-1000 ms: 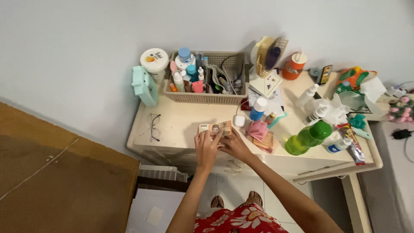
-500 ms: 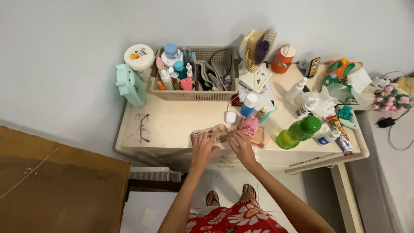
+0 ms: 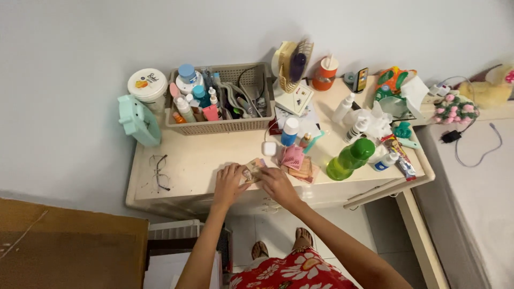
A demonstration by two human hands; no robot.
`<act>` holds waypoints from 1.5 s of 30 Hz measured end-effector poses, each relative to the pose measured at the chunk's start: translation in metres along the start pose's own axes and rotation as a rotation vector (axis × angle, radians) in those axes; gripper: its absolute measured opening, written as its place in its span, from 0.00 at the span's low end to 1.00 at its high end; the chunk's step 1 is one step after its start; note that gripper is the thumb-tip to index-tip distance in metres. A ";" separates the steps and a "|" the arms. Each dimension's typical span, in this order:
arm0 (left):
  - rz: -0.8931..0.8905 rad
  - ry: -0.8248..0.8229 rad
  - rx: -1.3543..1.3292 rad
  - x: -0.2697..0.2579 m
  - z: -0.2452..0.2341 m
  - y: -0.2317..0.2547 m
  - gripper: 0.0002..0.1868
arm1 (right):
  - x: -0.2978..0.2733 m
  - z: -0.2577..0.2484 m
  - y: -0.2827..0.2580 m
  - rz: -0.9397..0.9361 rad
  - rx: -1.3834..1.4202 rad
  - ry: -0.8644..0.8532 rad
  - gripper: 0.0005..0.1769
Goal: The person counts currency by hand on a dresser, places it into a small bag, and then packs a plastic packet and a blister pack of pills into the same bag before hanging it on a wall hook.
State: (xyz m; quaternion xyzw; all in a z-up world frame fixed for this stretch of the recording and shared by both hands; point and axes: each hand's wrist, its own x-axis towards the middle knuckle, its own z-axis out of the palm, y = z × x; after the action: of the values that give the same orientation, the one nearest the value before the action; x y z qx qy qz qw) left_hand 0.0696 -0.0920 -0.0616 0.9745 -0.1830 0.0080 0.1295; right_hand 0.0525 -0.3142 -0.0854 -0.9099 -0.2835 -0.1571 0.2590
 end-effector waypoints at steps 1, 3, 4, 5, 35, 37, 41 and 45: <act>0.004 -0.004 -0.001 0.003 0.002 -0.003 0.33 | -0.010 -0.006 0.004 0.006 -0.001 0.000 0.12; -0.010 -0.033 0.002 0.011 0.005 -0.011 0.37 | -0.029 -0.018 0.014 0.200 0.254 0.107 0.13; -0.005 -0.034 0.004 0.012 -0.011 -0.001 0.37 | -0.025 -0.043 0.002 0.202 0.253 0.110 0.13; -0.039 -0.049 -0.032 0.013 -0.026 0.011 0.43 | -0.023 -0.070 -0.008 0.391 0.285 0.185 0.13; -0.301 0.153 -1.033 0.017 -0.082 0.096 0.17 | 0.052 -0.174 0.022 0.680 0.962 0.103 0.11; -0.501 0.136 -0.979 -0.002 -0.128 0.093 0.22 | 0.059 -0.162 0.009 0.689 1.097 0.025 0.10; -0.138 0.303 -1.525 -0.031 -0.174 0.078 0.18 | 0.074 -0.122 -0.013 0.622 1.469 -0.182 0.15; -0.144 0.314 -1.509 -0.053 -0.203 0.080 0.17 | 0.083 -0.076 -0.013 0.497 1.696 -0.388 0.13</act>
State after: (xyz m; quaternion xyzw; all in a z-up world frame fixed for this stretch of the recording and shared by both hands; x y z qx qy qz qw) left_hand -0.0022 -0.0928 0.1514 0.6192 -0.0547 0.0109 0.7832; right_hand 0.0998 -0.3117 0.0169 -0.4591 -0.1378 0.3210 0.8168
